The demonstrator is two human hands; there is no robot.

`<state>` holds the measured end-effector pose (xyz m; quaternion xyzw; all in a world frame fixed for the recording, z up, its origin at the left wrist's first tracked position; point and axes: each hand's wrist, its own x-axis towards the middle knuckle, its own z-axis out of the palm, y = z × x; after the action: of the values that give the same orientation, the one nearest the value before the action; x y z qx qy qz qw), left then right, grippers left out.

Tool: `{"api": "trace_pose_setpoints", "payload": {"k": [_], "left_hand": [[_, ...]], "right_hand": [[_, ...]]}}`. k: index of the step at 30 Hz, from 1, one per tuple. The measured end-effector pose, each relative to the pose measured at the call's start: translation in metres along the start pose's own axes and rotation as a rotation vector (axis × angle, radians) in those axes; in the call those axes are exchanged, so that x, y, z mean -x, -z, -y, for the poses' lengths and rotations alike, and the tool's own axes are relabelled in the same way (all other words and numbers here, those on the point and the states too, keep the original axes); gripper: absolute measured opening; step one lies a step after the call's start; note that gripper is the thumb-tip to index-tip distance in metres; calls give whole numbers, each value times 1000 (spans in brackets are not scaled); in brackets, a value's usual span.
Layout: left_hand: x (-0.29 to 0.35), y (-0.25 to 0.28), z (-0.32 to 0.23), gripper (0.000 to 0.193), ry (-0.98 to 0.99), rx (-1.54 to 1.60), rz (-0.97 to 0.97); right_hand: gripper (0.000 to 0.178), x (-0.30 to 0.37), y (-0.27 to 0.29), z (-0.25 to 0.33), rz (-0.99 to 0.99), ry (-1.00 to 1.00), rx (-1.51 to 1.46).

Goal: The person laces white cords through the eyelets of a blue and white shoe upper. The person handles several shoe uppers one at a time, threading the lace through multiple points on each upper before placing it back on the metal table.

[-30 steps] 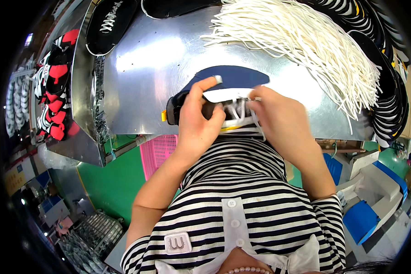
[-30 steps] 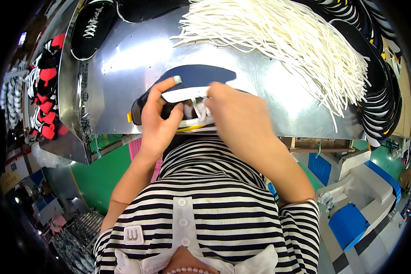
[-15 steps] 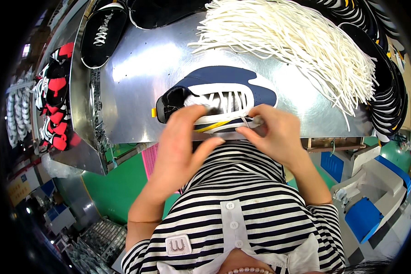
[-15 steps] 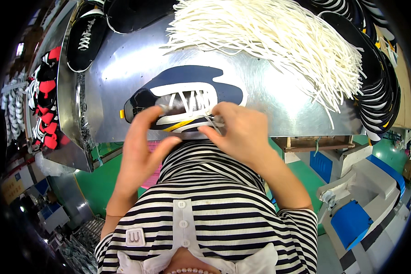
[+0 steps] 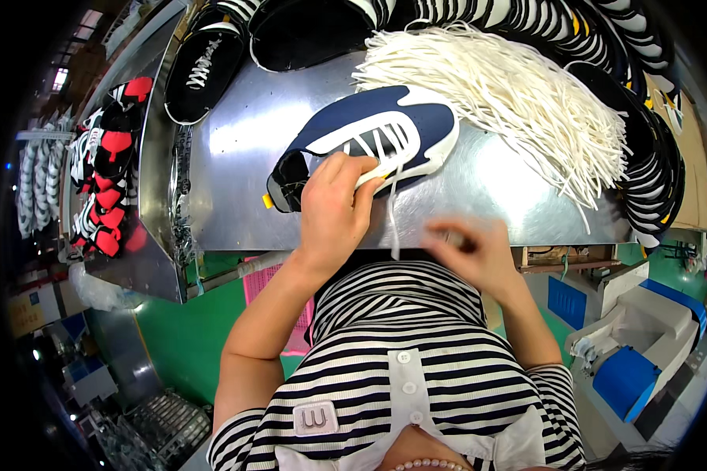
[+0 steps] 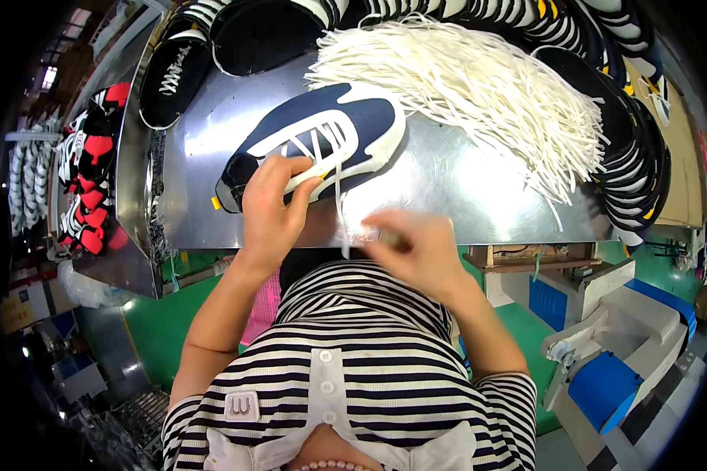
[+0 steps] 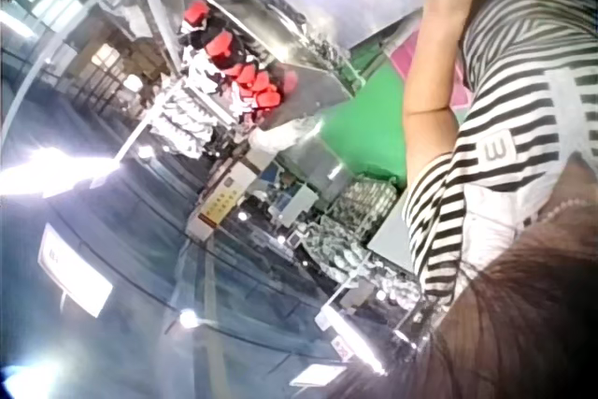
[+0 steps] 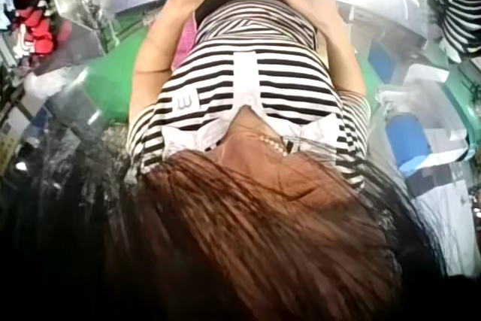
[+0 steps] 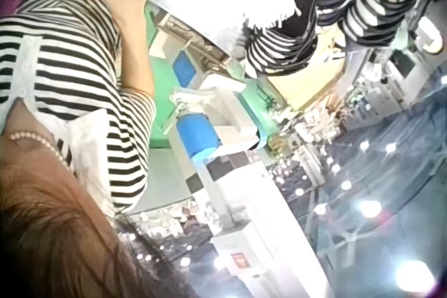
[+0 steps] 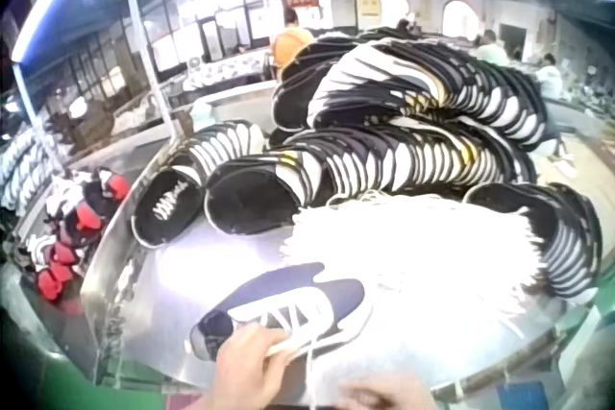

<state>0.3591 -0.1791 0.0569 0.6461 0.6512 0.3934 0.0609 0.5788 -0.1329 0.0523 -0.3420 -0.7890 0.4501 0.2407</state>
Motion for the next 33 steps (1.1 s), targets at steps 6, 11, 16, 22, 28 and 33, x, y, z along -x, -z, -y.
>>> {"api": "trace_pose_setpoints", "payload": {"k": [6,11,16,22,28,33], "left_hand": [[0,4,-18,22,-41,68,44],[-4,17,-23,24,-123,0,34],[-3,8,-7,24,-86,-248,337],[-9,4,2,24,129,-131,431],[-15,6,5,25,235,167,467],[-12,-5,5,23,245,29,383]], "right_hand": [[14,-48,-32,-14,-150,-243,-599],[9,-21,-30,-4,191,-297,-789],[14,-8,-18,-2,299,-65,-315],[15,-64,-16,-15,-160,80,-169],[15,-79,-20,-24,-206,192,-92],[16,-82,-29,-33,-233,196,-98]]}}
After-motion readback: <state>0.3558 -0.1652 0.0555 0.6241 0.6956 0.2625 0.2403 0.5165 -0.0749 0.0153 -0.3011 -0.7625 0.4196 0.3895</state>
